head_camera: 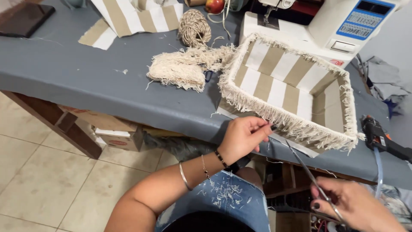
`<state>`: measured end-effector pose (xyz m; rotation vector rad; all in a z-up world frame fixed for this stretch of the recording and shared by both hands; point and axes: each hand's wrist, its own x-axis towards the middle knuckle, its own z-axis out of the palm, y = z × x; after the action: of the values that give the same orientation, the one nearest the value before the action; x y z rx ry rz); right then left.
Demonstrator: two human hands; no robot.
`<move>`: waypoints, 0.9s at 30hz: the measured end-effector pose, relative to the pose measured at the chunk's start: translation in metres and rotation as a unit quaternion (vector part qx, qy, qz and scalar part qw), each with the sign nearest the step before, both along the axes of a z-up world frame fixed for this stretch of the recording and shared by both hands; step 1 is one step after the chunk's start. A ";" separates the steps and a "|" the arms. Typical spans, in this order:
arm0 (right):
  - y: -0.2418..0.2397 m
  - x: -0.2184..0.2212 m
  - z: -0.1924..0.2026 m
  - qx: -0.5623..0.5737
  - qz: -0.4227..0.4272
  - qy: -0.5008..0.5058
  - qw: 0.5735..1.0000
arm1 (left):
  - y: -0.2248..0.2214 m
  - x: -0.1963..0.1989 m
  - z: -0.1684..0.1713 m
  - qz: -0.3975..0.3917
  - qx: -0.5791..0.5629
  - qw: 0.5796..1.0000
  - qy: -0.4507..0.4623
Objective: Trimming the excess fringe and applying glue to finish a fabric-lined basket.
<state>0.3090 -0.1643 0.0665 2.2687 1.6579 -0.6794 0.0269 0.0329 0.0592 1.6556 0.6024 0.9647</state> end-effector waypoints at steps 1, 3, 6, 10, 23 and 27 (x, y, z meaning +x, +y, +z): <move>0.005 0.008 0.010 -0.020 -0.023 -0.048 0.998 | 0.002 0.008 -0.006 -0.002 -0.034 0.999 -0.029; 0.014 0.006 0.028 -0.037 -0.025 -0.050 0.998 | -0.001 0.003 -0.013 0.002 -0.014 0.999 -0.046; 0.034 -0.029 0.060 -0.053 0.019 -0.049 0.997 | -0.002 -0.001 -0.020 0.003 -0.004 0.998 -0.065; 0.063 -0.062 0.084 -0.060 0.066 -0.049 0.995 | -0.001 -0.006 -0.021 0.019 -0.009 0.996 -0.085; 0.085 -0.076 0.117 -0.165 0.084 -0.188 0.965 | -0.006 -0.005 -0.016 0.013 -0.080 0.994 -0.079; 0.099 -0.091 0.124 -0.148 0.102 -0.214 0.960 | -0.002 -0.001 -0.022 0.013 -0.034 0.994 -0.101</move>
<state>0.2176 -0.0650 0.1905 1.8397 1.4419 -0.3284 0.0263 0.0307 0.0372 1.4712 0.5158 1.1031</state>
